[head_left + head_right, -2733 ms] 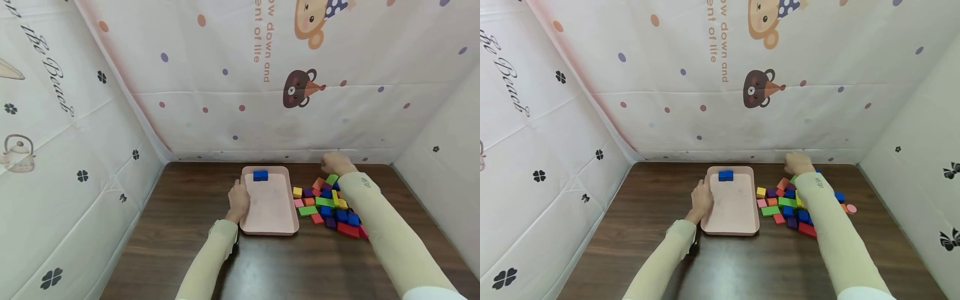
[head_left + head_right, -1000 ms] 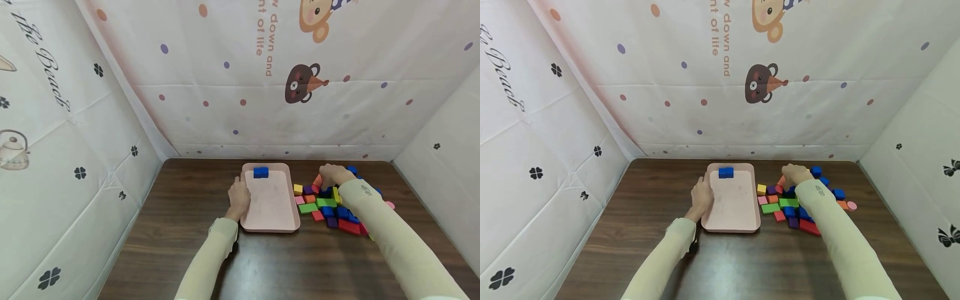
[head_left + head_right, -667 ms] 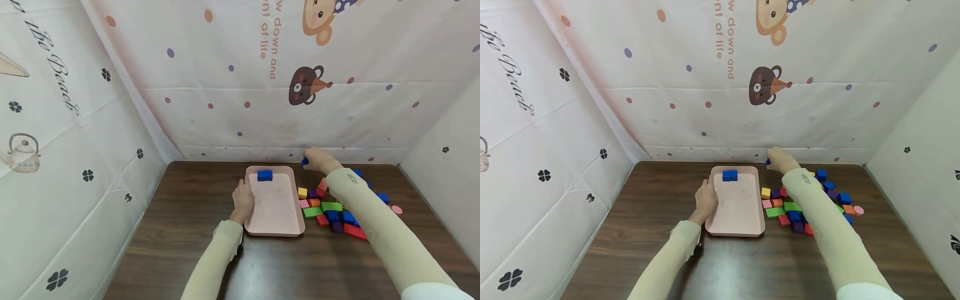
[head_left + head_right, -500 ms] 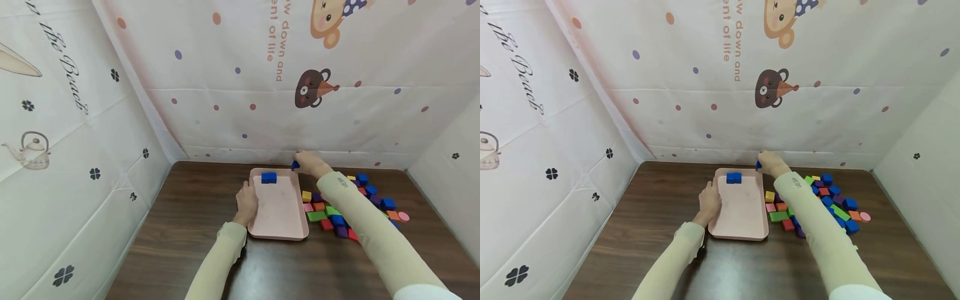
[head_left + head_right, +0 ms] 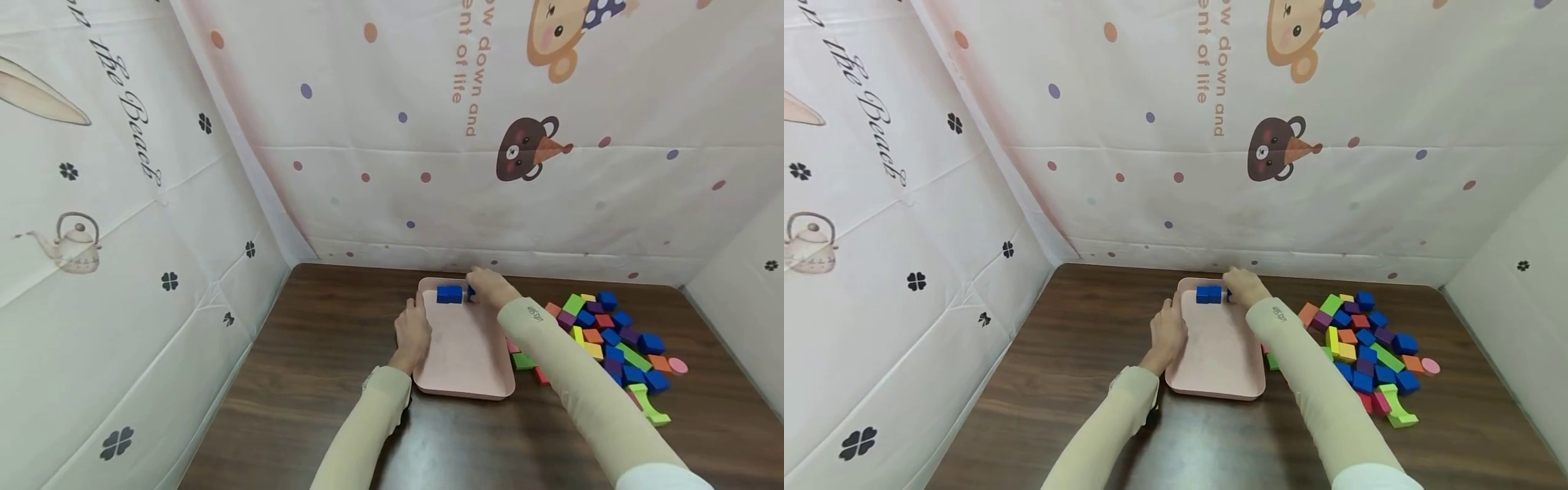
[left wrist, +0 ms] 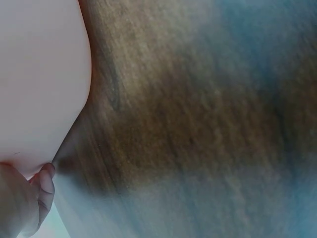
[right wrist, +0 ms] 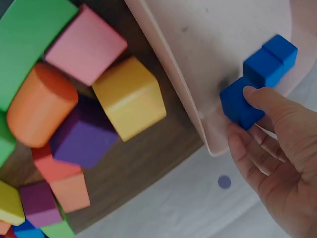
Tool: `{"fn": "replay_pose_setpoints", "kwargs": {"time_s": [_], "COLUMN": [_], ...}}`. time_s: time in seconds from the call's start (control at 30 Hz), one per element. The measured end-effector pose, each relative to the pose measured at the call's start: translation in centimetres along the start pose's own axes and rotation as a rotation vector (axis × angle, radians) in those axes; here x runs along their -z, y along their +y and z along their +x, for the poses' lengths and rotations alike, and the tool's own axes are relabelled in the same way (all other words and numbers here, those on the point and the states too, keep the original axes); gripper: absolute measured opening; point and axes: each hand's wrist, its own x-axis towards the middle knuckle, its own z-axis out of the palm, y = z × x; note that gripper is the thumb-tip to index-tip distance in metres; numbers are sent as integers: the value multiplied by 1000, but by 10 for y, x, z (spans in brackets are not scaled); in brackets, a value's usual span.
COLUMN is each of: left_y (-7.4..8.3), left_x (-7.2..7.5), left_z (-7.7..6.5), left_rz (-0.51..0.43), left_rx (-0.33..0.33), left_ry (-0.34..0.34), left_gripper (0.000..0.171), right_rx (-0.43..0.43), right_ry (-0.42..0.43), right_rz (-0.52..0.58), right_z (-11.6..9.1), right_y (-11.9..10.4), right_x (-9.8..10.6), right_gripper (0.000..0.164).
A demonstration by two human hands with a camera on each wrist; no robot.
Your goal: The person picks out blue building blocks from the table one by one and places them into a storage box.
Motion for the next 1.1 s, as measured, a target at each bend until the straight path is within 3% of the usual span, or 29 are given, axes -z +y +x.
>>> {"fn": "replay_pose_setpoints", "kwargs": {"time_s": [0.37,0.63,0.8,0.97,1.1], "left_y": [14,11,4,-1,-4], "left_x": [-3,-5,-1,3,3], "left_z": [-8,-6,-1,3,3], "left_rz": [-9,23,19,-9,-13], "left_rx": [-13,-16,-17,-22,-13], "left_ry": [-10,4,7,7,12], "left_gripper": [58,58,57,55,54], "right_rx": [-57,-39,-69,-129,-183], "right_ry": [4,101,141,86,48], "right_rz": [19,53,46,31,56], "right_z": [-4,-13,-29,-60,-89], "right_y": [5,12,42,84,114], "right_x": [-22,-13,11,29,28], "right_gripper": [33,33,15,14,14]}}
